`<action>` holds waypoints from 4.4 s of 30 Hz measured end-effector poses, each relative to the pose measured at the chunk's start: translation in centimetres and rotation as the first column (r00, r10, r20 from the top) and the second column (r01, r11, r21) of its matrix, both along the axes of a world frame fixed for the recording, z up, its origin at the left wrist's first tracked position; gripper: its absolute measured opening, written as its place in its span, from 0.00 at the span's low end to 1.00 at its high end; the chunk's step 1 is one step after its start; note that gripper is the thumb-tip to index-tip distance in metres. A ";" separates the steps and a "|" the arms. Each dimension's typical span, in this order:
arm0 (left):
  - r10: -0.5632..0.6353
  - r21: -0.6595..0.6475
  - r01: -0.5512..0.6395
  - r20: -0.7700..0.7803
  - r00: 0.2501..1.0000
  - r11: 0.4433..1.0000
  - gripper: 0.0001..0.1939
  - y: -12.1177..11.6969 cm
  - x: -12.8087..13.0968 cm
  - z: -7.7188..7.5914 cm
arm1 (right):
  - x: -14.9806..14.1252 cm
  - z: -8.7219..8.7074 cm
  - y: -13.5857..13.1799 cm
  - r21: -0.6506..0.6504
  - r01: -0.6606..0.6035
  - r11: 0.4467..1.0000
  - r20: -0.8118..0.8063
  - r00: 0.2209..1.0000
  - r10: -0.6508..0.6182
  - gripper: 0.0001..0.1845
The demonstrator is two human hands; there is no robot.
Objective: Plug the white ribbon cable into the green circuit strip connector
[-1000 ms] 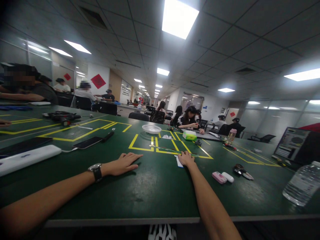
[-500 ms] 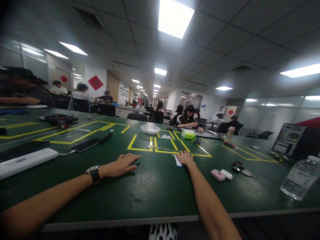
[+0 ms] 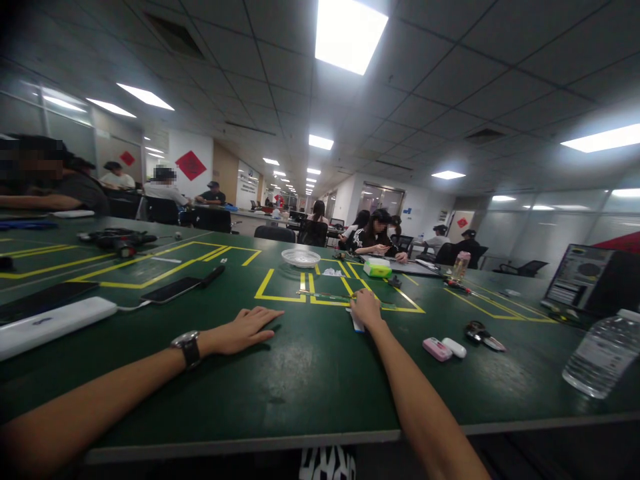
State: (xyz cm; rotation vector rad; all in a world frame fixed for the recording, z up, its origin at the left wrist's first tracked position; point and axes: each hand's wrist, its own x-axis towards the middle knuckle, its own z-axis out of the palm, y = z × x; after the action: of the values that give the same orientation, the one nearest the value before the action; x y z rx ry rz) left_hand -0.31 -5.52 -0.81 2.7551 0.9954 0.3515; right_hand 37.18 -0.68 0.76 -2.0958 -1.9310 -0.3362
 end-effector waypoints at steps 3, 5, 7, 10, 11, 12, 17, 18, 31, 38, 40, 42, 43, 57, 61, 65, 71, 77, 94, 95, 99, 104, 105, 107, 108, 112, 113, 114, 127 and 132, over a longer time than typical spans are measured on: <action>0.003 0.003 -0.003 0.000 1.000 1.000 0.28 -0.2 0.1 0.2 | -2.7 0.4 -0.4 0.042 -0.133 0.990 0.025 0.991 0.132 0.16; 0.001 0.009 -0.001 0.001 1.000 1.000 0.28 -0.3 0.1 0.3 | -4.8 0.5 -0.8 0.063 -0.243 0.968 0.042 0.970 0.241 0.15; -0.005 0.016 0.005 -0.001 1.000 1.000 0.27 -0.3 0.1 0.3 | -6.8 0.4 -1.4 0.094 -0.397 0.913 0.056 0.918 0.393 0.13; -0.008 0.029 0.008 -0.007 1.000 1.000 0.27 -0.2 0.2 0.2 | -9.5 0.0 -2.6 0.142 -0.632 0.762 0.063 0.774 0.631 0.12; -0.005 0.034 0.006 -0.010 1.000 0.999 0.27 -0.2 0.2 0.2 | -10.2 -0.2 -3.0 0.140 -0.693 0.707 0.058 0.719 0.693 0.13; -0.003 0.039 0.003 -0.012 1.000 0.999 0.26 -0.2 0.3 0.2 | -10.8 -0.4 -3.4 0.123 -0.747 0.654 0.047 0.662 0.748 0.14; 0.133 0.133 -0.135 0.018 0.991 0.982 0.25 -0.1 0.5 -0.4 | -12.3 -1.3 -4.2 -0.026 -0.868 0.496 -0.081 0.497 0.864 0.22; 0.199 0.152 -0.202 0.035 0.979 0.968 0.25 0.0 0.5 -0.6 | -12.3 -1.4 -4.3 -0.043 -0.866 0.499 -0.105 0.500 0.859 0.23; 0.337 0.047 -0.334 -0.157 0.928 0.941 0.35 0.0 0.6 -1.0 | -12.4 -1.0 -4.9 -0.288 -0.808 0.515 -0.185 0.574 0.798 0.35; 0.339 0.062 -0.334 -0.172 0.925 0.941 0.35 -0.1 0.7 -1.1 | -12.3 -1.0 -5.0 -0.297 -0.805 0.513 -0.175 0.574 0.800 0.37; 0.338 0.062 -0.332 -0.168 0.926 0.941 0.35 0.0 0.7 -1.2 | -12.4 -0.9 -5.1 -0.299 -0.806 0.511 -0.168 0.572 0.803 0.37; 0.336 0.060 -0.331 -0.163 0.928 0.942 0.35 0.0 0.6 -1.2 | -12.4 -0.9 -5.1 -0.302 -0.804 0.512 -0.163 0.573 0.803 0.37; 0.335 0.059 -0.330 -0.164 0.928 0.942 0.35 0.0 0.6 -1.2 | -12.4 -0.9 -5.1 -0.304 -0.804 0.512 -0.162 0.573 0.803 0.37; 0.340 0.065 -0.334 -0.210 0.916 0.940 0.35 -0.3 0.6 -0.8 | -12.3 -1.3 -4.8 -0.281 -0.814 0.508 -0.173 0.563 0.808 0.37; 0.339 0.059 -0.334 -0.212 0.917 0.941 0.35 -0.3 0.6 -0.8 | -12.2 -1.4 -4.8 -0.275 -0.817 0.506 -0.184 0.561 0.807 0.37; 0.338 0.064 -0.332 -0.210 0.917 0.941 0.35 -0.3 0.6 -0.8 | -12.2 -1.3 -4.8 -0.269 -0.817 0.511 -0.182 0.564 0.806 0.37; 0.339 0.043 -0.337 -0.194 0.921 0.940 0.35 -0.4 0.6 -0.6 | -12.2 -1.3 -4.7 -0.262 -0.822 0.505 -0.207 0.559 0.803 0.36; 0.342 0.044 -0.341 -0.193 0.919 0.939 0.34 -0.4 0.7 -0.7 | -12.2 -1.4 -4.7 -0.263 -0.821 0.507 -0.200 0.560 0.804 0.37; 0.337 0.067 -0.330 -0.178 0.925 0.942 0.35 -0.5 0.8 -0.8 | -12.1 -1.0 -5.1 -0.246 -0.830 0.501 -0.230 0.552 0.801 0.36; 0.338 0.071 -0.330 -0.180 0.924 0.941 0.35 -0.5 0.8 -0.8 | -12.1 -1.0 -5.1 -0.241 -0.830 0.502 -0.232 0.552 0.801 0.36; 0.340 0.084 -0.330 -0.163 0.926 0.940 0.35 -0.4 0.8 -1.0 | -12.1 -0.9 -5.3 -0.236 -0.828 0.508 -0.232 0.556 0.799 0.37; 0.340 0.078 -0.332 -0.140 0.930 0.940 0.35 -0.3 0.7 -1.2 | -12.0 -0.6 -5.5 -0.251 -0.821 0.513 -0.238 0.566 0.789 0.37; 0.338 0.076 -0.330 -0.136 0.931 0.941 0.35 -0.3 0.7 -1.3 | -12.1 -0.5 -5.5 -0.252 -0.820 0.514 -0.241 0.568 0.787 0.37; 0.330 0.076 -0.322 -0.132 0.935 0.944 0.35 -0.1 0.6 -1.4 | -12.1 -0.6 -5.5 -0.248 -0.818 0.518 -0.247 0.571 0.783 0.37; 0.329 0.077 -0.321 -0.133 0.935 0.944 0.34 0.0 0.6 -1.5 | -12.1 -0.6 -5.5 -0.242 -0.818 0.522 -0.250 0.572 0.781 0.37; 0.331 0.073 -0.324 -0.139 0.933 0.943 0.34 0.2 0.6 -1.8 | -12.1 -0.7 -5.6 -0.212 -0.822 0.529 -0.265 0.570 0.778 0.36; 0.331 0.074 -0.324 -0.139 0.933 0.943 0.34 0.2 0.5 -1.8 | -12.1 -0.7 -5.6 -0.207 -0.823 0.529 -0.266 0.567 0.779 0.36; 0.333 0.076 -0.325 -0.138 0.933 0.943 0.34 0.1 0.5 -1.8 | -12.1 -0.6 -5.6 -0.202 -0.824 0.529 -0.265 0.566 0.781 0.36; 0.250 0.373 -0.201 -0.088 0.964 0.906 0.20 2.9 1.5 1.0 | -14.5 -0.6 -1.4 -0.013 -0.837 0.547 0.037 0.546 0.837 0.09; 0.220 0.370 -0.195 -0.027 0.975 0.908 0.15 5.5 1.3 0.5 | -14.2 -1.2 -1.3 0.017 -0.838 0.546 -0.007 0.546 0.838 0.10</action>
State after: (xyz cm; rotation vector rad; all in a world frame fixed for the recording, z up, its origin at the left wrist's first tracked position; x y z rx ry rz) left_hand 1.02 -0.01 -0.33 3.0086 1.3736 0.5272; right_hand 23.00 -2.02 -0.45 -0.8979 -2.6215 -0.1022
